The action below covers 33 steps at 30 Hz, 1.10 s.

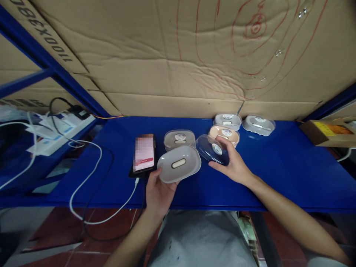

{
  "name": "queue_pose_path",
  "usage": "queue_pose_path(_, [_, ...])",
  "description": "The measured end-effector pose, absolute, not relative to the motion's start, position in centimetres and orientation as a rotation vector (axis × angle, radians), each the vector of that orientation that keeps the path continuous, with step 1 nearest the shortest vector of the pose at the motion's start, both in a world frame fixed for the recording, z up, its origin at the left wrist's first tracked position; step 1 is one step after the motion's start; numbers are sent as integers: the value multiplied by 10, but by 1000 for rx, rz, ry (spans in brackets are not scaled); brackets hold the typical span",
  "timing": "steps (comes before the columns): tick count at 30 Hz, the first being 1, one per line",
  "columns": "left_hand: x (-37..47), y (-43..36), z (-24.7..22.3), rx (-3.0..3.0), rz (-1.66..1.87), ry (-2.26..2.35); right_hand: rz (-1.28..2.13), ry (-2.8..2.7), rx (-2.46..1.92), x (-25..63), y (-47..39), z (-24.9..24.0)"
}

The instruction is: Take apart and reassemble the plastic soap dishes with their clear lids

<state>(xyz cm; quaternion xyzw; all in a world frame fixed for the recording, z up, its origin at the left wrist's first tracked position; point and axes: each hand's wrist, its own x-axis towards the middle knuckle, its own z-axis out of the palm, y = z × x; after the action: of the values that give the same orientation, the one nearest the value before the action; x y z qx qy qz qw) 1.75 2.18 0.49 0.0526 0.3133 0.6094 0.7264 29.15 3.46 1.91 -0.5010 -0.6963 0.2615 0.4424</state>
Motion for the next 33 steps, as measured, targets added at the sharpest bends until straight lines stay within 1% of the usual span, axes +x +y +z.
queue_pose_path(5, [21,18,5,206,1282,745,1390,-1302,-1048,288,33,19])
queue_pose_path(6, [21,17,4,238,1266,752,1473,-1238,-1005,287,33,19])
queue_pose_path(8, [22,15,2,305,1239,766,1512,-1233,-946,287,33,19])
queue_pose_path(10, [22,14,-1,365,1214,784,1445,-1353,-921,286,31,20])
queue_pose_path(12, [22,12,-4,415,1190,803,1306,-1534,-921,286,27,21])
queue_pose_path(17, [22,9,-6,501,1132,812,628,-2183,-895,277,14,26])
queue_pose_path(19, [22,8,-6,539,1099,798,465,-2328,-834,271,10,26])
queue_pose_path(26, [24,4,-8,643,1090,769,135,-2499,-745,266,9,20])
queue_pose_path(33, [24,1,-8,701,1119,764,-19,-2555,-726,266,5,20])
